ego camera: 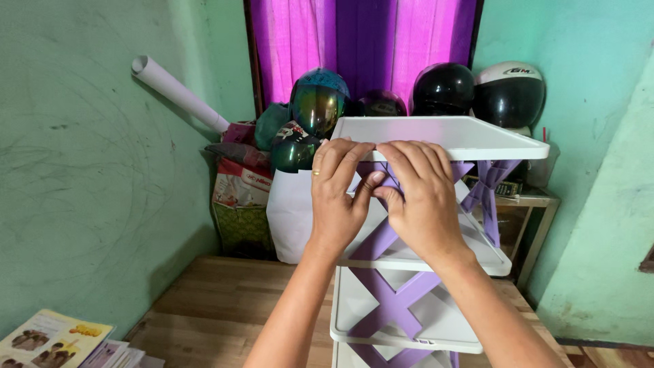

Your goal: The person assembles a multi-tiered plastic shelf by stacking white trays and inserting purple X-shaped supports between each layer. They align and secure each component by hand, building the structure upward until a four-tier shelf is completed and placed on the table.

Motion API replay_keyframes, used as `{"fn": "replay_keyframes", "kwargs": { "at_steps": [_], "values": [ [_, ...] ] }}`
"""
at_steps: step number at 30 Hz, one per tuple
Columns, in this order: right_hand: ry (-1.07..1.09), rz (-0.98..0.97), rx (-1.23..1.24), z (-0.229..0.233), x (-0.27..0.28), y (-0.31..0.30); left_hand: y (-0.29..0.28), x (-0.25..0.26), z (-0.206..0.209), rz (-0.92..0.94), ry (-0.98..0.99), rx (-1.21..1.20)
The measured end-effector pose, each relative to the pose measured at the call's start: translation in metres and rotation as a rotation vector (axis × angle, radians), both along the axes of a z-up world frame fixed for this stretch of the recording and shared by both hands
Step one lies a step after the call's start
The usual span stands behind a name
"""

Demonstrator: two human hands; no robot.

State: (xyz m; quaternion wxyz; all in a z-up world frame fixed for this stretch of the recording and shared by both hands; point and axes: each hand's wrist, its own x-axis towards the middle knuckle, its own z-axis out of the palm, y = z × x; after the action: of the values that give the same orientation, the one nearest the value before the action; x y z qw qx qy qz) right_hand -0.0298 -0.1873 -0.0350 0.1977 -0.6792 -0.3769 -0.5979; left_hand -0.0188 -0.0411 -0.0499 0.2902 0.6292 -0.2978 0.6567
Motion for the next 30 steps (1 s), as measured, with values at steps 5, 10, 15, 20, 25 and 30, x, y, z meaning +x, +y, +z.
{"fn": "replay_keyframes", "kwargs": {
  "at_steps": [5,10,15,20,25,30],
  "values": [
    [0.011,0.021,0.039,-0.002,0.002,0.001,-0.003,0.002,-0.002,-0.020,-0.016,-0.034],
    [0.012,0.030,0.042,-0.002,0.003,0.001,-0.003,0.002,-0.002,-0.042,-0.027,-0.049],
    [0.017,0.035,0.034,-0.004,0.001,-0.001,-0.003,0.002,-0.005,-0.054,-0.018,-0.057],
    [0.005,0.026,0.021,-0.003,-0.005,0.001,-0.002,-0.004,-0.004,-0.030,-0.016,-0.047],
    [0.124,0.070,-0.092,0.005,-0.005,-0.017,-0.001,-0.013,0.001,0.034,0.024,0.034],
    [0.079,0.022,-0.160,0.016,-0.004,-0.052,-0.004,-0.026,0.011,0.241,0.039,0.085]
  ]
}}
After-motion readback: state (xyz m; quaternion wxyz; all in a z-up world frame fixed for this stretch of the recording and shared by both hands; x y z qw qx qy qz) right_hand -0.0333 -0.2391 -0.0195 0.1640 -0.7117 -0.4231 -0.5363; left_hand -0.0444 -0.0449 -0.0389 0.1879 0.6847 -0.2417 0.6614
